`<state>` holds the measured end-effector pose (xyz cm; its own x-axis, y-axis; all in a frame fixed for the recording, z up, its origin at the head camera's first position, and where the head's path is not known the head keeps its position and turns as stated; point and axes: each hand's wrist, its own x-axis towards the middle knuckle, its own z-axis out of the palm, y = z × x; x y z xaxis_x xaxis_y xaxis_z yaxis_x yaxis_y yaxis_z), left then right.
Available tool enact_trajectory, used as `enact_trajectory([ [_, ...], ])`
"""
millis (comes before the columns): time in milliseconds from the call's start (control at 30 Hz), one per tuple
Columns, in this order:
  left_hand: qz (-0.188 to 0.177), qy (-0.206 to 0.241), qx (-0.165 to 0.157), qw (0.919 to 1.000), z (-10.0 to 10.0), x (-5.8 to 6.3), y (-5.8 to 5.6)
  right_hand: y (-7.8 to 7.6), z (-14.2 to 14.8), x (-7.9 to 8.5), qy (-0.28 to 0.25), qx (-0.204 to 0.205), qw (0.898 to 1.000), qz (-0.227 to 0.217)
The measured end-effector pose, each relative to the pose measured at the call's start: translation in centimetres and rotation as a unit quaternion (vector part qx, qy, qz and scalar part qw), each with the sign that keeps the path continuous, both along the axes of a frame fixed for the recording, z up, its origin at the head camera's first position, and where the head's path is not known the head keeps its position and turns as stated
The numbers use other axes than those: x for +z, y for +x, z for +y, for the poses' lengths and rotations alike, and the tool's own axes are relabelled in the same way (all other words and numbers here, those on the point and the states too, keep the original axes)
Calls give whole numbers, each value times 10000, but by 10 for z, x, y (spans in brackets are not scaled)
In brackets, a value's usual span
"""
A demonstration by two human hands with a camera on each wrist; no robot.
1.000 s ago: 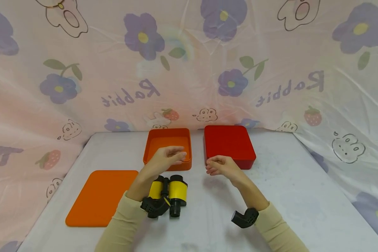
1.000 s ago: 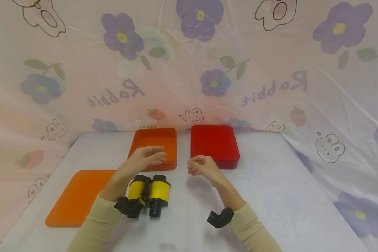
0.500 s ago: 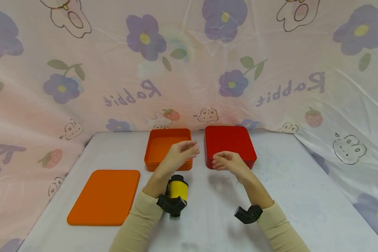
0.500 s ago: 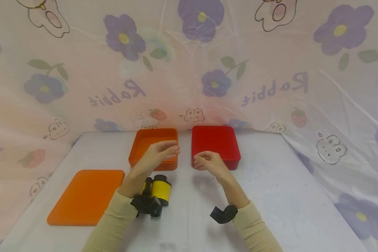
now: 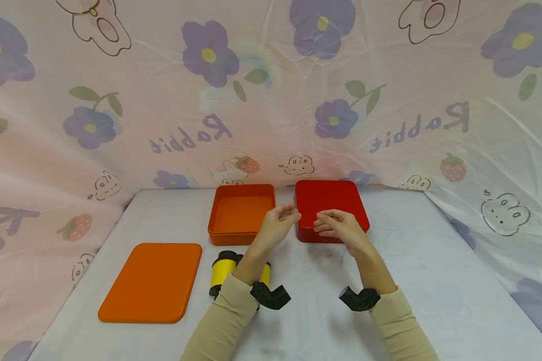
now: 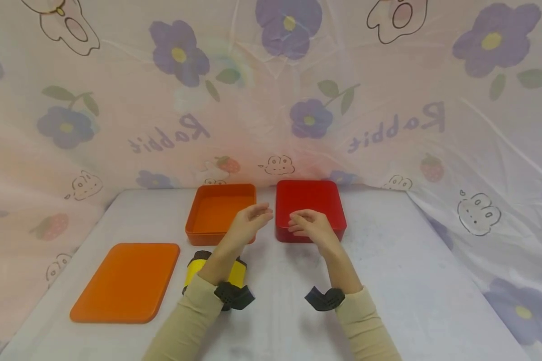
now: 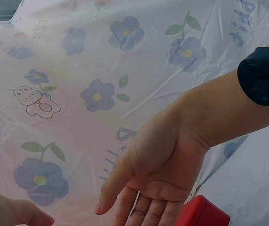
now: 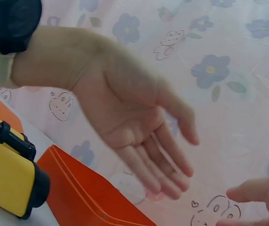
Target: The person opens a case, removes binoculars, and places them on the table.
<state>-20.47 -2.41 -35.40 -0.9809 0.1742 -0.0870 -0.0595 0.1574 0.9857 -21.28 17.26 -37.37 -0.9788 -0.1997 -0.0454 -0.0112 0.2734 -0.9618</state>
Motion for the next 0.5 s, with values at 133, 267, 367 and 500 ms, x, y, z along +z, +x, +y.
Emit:
enact_trajectory([
  [133, 75, 52, 93, 9999, 8, -10, -4, -1, 7, -2, -43, -170, 9998, -25],
  [267, 184, 291, 297, 9990, 16, -17, -6, -2, 15, -3, -74, -354, 9993, 5],
  [367, 157, 571, 500, 9970, 24, -20, -8, -3, 22, -3, -64, -525, 9986, 68],
  [500, 8, 928, 733, 9930, 34, -24, -11, -5, 31, -3, -163, -821, 9964, 160],
])
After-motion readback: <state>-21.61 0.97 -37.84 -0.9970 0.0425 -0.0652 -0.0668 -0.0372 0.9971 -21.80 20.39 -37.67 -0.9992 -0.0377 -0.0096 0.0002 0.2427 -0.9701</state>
